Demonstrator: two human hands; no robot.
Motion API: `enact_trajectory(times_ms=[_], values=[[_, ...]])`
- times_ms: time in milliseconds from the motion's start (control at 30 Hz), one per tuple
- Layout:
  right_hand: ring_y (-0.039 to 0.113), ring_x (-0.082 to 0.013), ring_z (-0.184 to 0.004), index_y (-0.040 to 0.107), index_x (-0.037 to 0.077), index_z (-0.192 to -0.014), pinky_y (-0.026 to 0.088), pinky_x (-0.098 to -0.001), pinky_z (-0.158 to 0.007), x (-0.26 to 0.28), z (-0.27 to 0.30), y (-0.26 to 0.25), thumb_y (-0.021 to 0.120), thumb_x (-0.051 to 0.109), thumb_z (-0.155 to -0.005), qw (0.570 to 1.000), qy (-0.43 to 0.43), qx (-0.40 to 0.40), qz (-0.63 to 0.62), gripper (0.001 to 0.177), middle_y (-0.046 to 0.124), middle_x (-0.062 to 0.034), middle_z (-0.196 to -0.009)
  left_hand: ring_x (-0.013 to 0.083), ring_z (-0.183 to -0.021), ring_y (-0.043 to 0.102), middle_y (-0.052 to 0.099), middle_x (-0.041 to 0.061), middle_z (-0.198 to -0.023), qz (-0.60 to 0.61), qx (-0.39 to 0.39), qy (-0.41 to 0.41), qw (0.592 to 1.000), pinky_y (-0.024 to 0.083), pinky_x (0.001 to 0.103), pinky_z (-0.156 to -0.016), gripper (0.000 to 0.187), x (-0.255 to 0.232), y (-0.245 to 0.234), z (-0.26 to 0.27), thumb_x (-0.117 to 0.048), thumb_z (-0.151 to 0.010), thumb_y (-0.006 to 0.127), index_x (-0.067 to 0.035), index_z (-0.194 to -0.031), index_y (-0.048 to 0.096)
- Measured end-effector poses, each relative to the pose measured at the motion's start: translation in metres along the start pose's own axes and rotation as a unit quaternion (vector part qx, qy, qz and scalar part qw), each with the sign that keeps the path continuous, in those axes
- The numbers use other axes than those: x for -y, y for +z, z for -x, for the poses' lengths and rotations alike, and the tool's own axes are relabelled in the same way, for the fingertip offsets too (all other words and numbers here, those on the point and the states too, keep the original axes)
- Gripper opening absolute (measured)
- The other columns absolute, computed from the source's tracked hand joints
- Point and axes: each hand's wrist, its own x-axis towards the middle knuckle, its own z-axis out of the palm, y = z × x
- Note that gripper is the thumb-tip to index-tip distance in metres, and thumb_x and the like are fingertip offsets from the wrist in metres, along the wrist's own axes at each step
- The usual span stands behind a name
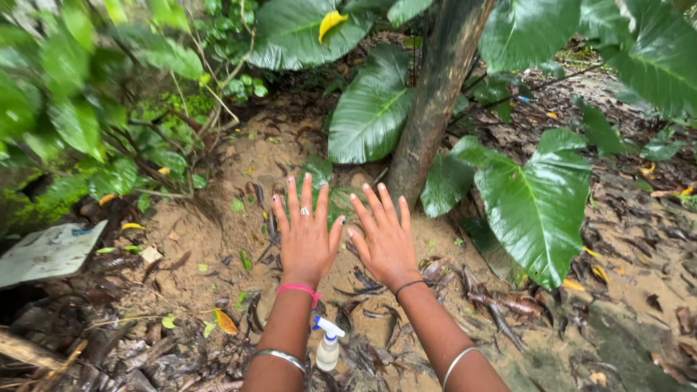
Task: The person sprays the leaves of a plant using a spray bottle, using their hands to turn and move the leaves to ensure full coverage.
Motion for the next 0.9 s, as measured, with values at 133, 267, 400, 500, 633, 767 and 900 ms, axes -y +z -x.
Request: enact_trajectory(times_ms=[133, 267, 400, 500, 633, 767, 900], values=[[0.02, -0.0301, -0.154, 0.041, 0.019, -0.154, 0.01, -0.056, -0.123, -0.003, 0.036, 0.041, 0.053, 0.042, -0.098, 1.0, 0.006, 0.015, 0.0, 0.063, 0.033, -0.0088, -0.163, 0.0396, -0.155, 0.008, 0.024, 0.015, -0.165, -0.002, 0.031, -0.022, 0.999, 0.003, 0.064, -0.121, 0.068, 0.008, 0.04, 0.042, -0.047, -0.098, 0.049, -0.013, -0.155, 0.038], [0.02, -0.0314, -0.153, 0.04, 0.019, -0.155, 0.01, -0.0572, -0.121, -0.006, 0.075, 0.088, 0.051, 0.044, -0.097, 0.999, 0.018, 0.043, 0.002, 0.064, 0.034, -0.0099, -0.162, 0.0396, -0.153, 0.006, 0.024, 0.014, -0.164, 0.016, 0.088, -0.082, 0.993, -0.001, 0.067, -0.118, 0.066, 0.013, 0.082, 0.091, -0.046, -0.096, 0.05, -0.016, -0.153, 0.038], [0.019, -0.0335, -0.152, 0.037, 0.023, -0.156, 0.009, -0.0596, -0.121, -0.008, 0.117, 0.139, 0.051, 0.047, -0.097, 0.99, 0.074, 0.114, -0.042, 0.065, 0.031, -0.0107, -0.163, 0.0377, -0.156, 0.002, 0.021, 0.009, -0.165, 0.059, 0.226, -0.18, 0.956, -0.004, 0.068, -0.118, 0.067, 0.015, 0.132, 0.129, -0.049, -0.096, 0.048, -0.022, -0.155, 0.033], [0.012, -0.0379, -0.153, 0.031, 0.026, -0.157, 0.008, -0.0634, -0.117, -0.006, 0.147, 0.174, 0.05, 0.05, -0.097, 0.964, 0.14, 0.21, -0.082, 0.068, 0.025, -0.011, -0.164, 0.039, -0.154, 0.002, 0.015, 0.008, -0.167, 0.099, 0.307, -0.244, 0.915, -0.005, 0.07, -0.117, 0.07, 0.016, 0.168, 0.158, -0.052, -0.097, 0.044, -0.027, -0.16, 0.024], [0.008, -0.0379, -0.156, 0.027, 0.029, -0.158, 0.008, -0.0638, -0.119, -0.001, 0.174, 0.217, 0.047, 0.051, -0.099, 0.923, 0.208, 0.298, -0.127, 0.066, 0.019, -0.0106, -0.167, 0.0385, -0.157, 0.001, 0.011, 0.003, -0.171, 0.115, 0.36, -0.296, 0.878, 0.0, 0.073, -0.117, 0.067, 0.02, 0.207, 0.193, -0.054, -0.098, 0.04, -0.032, -0.16, 0.023], [0.003, -0.0374, -0.156, 0.022, 0.033, -0.16, 0.006, -0.062, -0.121, 0.002, 0.198, 0.246, 0.045, 0.049, -0.1, 0.886, 0.251, 0.343, -0.184, 0.066, 0.015, -0.0085, -0.169, 0.0386, -0.158, 0.001, 0.01, 0.0, -0.172, 0.182, 0.399, -0.373, 0.818, 0.003, 0.074, -0.119, 0.069, 0.024, 0.234, 0.217, -0.052, -0.098, 0.04, -0.034, -0.162, 0.02], [0.007, -0.034, -0.158, 0.025, 0.032, -0.16, 0.008, -0.0612, -0.123, 0.008, 0.219, 0.268, 0.045, 0.044, -0.099, 0.868, 0.252, 0.371, -0.215, 0.065, 0.017, -0.0069, -0.17, 0.042, -0.158, 0.001, 0.017, 0.001, -0.17, 0.225, 0.417, -0.385, 0.792, 0.011, 0.066, -0.122, 0.075, 0.03, 0.249, 0.236, -0.055, -0.099, 0.041, -0.024, -0.163, 0.016]])
